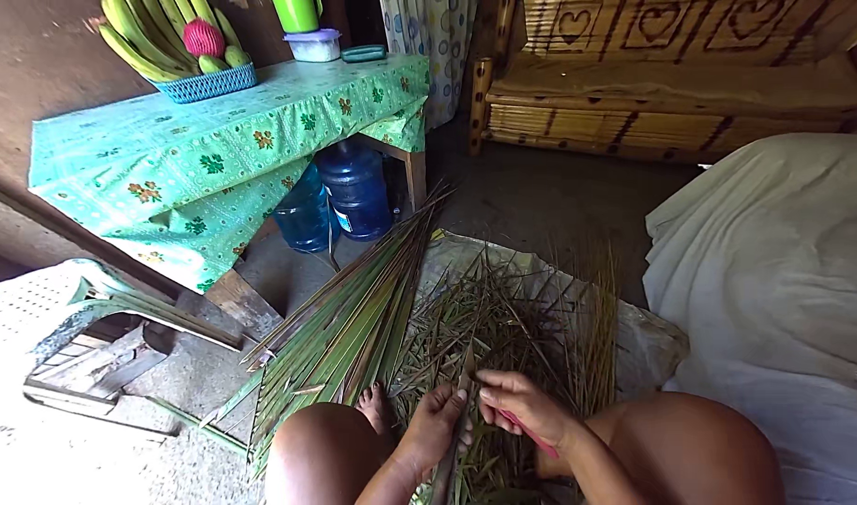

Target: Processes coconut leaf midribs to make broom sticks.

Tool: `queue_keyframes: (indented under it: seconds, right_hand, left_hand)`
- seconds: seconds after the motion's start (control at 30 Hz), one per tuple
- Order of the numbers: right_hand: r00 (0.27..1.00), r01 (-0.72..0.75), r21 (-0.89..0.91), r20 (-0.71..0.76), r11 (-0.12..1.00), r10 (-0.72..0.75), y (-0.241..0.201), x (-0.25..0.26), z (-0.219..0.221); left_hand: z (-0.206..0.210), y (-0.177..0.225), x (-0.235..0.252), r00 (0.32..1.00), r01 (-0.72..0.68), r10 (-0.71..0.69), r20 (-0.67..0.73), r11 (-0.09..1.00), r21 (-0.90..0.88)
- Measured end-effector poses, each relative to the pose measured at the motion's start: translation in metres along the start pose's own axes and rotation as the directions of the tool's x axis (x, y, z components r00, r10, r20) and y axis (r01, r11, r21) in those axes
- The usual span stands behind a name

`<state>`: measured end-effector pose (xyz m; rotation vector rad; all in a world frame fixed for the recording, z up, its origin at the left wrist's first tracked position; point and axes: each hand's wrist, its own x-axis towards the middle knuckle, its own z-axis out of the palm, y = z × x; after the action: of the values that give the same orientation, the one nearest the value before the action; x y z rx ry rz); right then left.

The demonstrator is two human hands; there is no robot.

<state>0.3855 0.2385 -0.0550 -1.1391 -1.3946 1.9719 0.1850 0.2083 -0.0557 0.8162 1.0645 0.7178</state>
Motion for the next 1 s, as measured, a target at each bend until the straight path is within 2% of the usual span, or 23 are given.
queue_keyframes:
  seconds: [0.13,0.3,0.47,0.67,0.73,0.8,0.83,0.9,1.0]
  right_hand:
    - [0.986,0.109,-0.079,-0.116,0.991,-0.118,0.002,0.001,0.003]
    - [0.939,0.201,-0.266,-0.223,0.943,-0.263,0.015,0.010,0.001]
    - [0.920,0.197,-0.406,-0.238,0.892,-0.311,0.017,0.013,-0.006]
    - [0.900,0.158,-0.465,-0.294,0.871,-0.320,0.021,0.022,-0.023]
    - [0.847,0.134,-0.498,-0.391,0.857,-0.360,0.019,0.027,-0.031]
    - [0.755,0.118,-0.461,-0.533,0.879,-0.381,0.018,0.032,-0.043]
    - [0.739,0.109,-0.425,-0.570,0.899,-0.359,0.016,0.030,-0.048]
    - [0.783,0.107,-0.350,-0.548,0.931,-0.295,0.008,0.019,-0.045]
    - [0.951,0.082,-0.227,-0.274,0.970,-0.144,-0.003,-0.004,-0.020]
  left_hand:
    - [-0.002,-0.003,-0.005,1.000,-0.008,0.008,-0.027,1.000,-0.006]
    - [0.003,-0.005,-0.008,0.995,0.004,-0.003,-0.103,1.000,0.008]
    - [0.003,-0.005,-0.010,0.992,-0.002,0.005,-0.126,1.000,0.026]
    - [0.001,-0.007,-0.012,0.996,0.016,-0.015,-0.090,1.000,0.009]
    - [0.001,-0.008,-0.013,0.997,0.026,-0.025,-0.067,0.999,0.017]
    - [0.001,-0.009,-0.014,0.998,0.030,-0.030,-0.058,0.999,0.012]
    - [0.001,-0.010,-0.014,0.998,0.027,-0.026,-0.064,1.000,0.005]
    - [0.000,-0.009,-0.010,0.996,0.012,-0.012,-0.090,1.000,-0.008]
    - [0.000,-0.004,-0.001,0.993,-0.016,0.014,-0.114,1.000,-0.017]
